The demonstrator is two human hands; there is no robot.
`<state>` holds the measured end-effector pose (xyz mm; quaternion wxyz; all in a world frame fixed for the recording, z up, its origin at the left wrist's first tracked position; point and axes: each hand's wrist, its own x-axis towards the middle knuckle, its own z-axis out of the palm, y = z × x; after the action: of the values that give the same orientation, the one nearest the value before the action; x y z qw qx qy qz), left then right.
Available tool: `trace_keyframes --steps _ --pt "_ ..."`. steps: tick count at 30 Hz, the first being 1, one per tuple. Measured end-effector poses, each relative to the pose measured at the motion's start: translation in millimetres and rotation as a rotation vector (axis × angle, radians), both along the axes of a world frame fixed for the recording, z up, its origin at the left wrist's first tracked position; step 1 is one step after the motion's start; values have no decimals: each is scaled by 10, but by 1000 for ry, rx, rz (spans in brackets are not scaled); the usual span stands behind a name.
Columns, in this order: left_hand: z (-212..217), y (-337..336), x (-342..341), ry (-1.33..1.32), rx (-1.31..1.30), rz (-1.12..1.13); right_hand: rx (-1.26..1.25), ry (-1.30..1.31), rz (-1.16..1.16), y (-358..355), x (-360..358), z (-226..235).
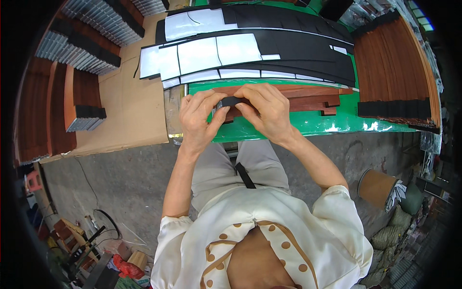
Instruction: Applying black padding strips and white adhesive sheets to wooden slats as part of a manufacturing assembly process.
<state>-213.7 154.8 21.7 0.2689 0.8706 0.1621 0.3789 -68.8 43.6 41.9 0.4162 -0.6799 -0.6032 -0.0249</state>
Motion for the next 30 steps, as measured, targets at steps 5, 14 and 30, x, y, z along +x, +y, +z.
trace_keyframes --steps 5,14,30 --pt "53 20 -4 65 -162 -36 -11 56 83 -13 85 -13" --pt "164 744 432 198 -49 -259 -315 -133 94 237 1440 186" --pt "-224 812 1390 446 274 -571 -328 -782 470 588 1888 -339"
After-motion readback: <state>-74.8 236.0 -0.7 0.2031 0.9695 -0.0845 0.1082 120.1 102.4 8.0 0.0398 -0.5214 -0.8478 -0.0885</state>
